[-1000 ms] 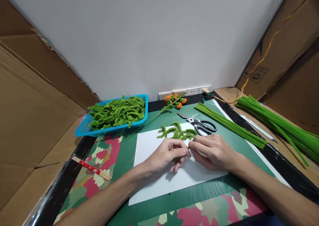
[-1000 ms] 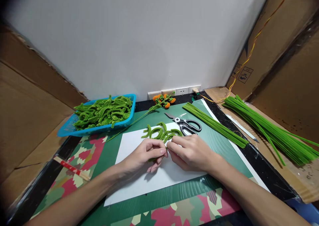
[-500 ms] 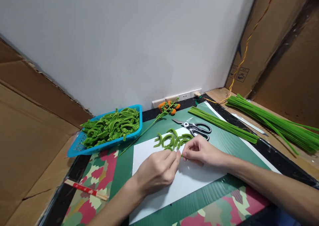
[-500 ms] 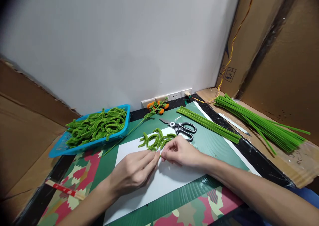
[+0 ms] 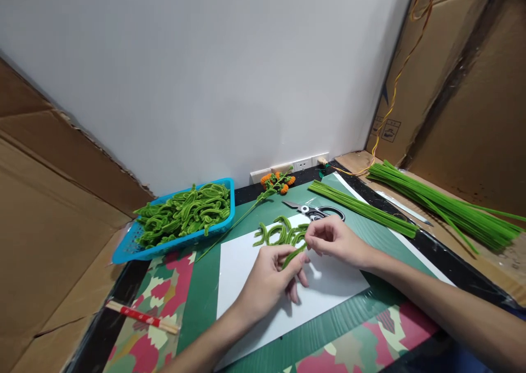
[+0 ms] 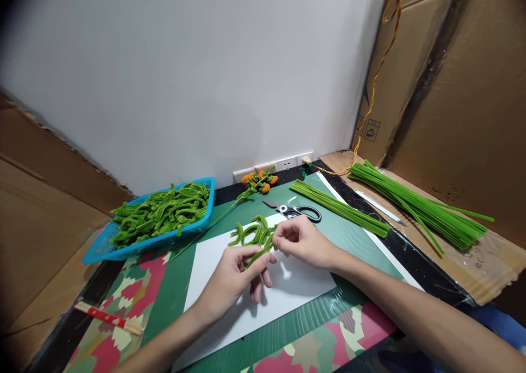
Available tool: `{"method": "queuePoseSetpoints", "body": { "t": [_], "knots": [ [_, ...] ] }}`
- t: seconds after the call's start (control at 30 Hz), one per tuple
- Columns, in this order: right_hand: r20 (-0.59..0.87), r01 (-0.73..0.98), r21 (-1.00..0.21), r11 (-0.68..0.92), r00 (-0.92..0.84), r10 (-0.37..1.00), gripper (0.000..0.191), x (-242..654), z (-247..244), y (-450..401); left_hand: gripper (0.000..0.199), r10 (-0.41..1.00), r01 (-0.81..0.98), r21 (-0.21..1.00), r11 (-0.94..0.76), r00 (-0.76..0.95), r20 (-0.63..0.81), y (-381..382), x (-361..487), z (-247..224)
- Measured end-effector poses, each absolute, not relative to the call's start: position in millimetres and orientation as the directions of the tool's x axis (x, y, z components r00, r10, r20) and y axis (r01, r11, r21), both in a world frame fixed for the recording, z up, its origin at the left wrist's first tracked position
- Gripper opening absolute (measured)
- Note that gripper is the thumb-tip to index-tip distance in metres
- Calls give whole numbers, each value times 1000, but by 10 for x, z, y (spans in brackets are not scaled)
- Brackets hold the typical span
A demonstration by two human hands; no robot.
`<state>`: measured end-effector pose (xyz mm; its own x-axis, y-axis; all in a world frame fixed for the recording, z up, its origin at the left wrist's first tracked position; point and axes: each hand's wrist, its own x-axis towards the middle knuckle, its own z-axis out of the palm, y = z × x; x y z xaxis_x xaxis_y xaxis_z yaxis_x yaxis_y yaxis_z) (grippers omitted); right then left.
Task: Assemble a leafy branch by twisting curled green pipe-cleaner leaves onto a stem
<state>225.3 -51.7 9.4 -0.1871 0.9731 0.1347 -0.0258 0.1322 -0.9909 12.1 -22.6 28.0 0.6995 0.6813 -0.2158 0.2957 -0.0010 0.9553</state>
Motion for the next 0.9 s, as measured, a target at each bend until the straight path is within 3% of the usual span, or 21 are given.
{"method": "queuePoseSetpoints", "body": {
  "t": [0.07, 0.2, 0.47, 0.7, 0.9],
  "knots": [
    [152, -12, -988, 152, -146, 978, 38, 2263, 77, -507, 54, 695, 178, 965, 191, 670, -261, -301, 174, 148],
    [168, 44, -984, 173, -99, 981, 35, 2243, 9, -506, 55, 693, 92, 953, 290, 667, -275, -415, 210, -25],
    [140, -10, -990, 140, 7, 990, 34, 2232, 17, -547, 59, 680, 77, 943, 324, 674, -288, -453, 180, -47],
    [59, -199, -979, 48, -53, 997, 43, 2176, 10, -551, 62, 665, 98, 930, 354, 673, -324, -445, 170, -47],
    [68, -167, -984, 57, -61, 996, 39, 2115, 6, -584, 63, 650, 156, 923, 352, 669, -361, -440, 174, -30]
  ]
}}
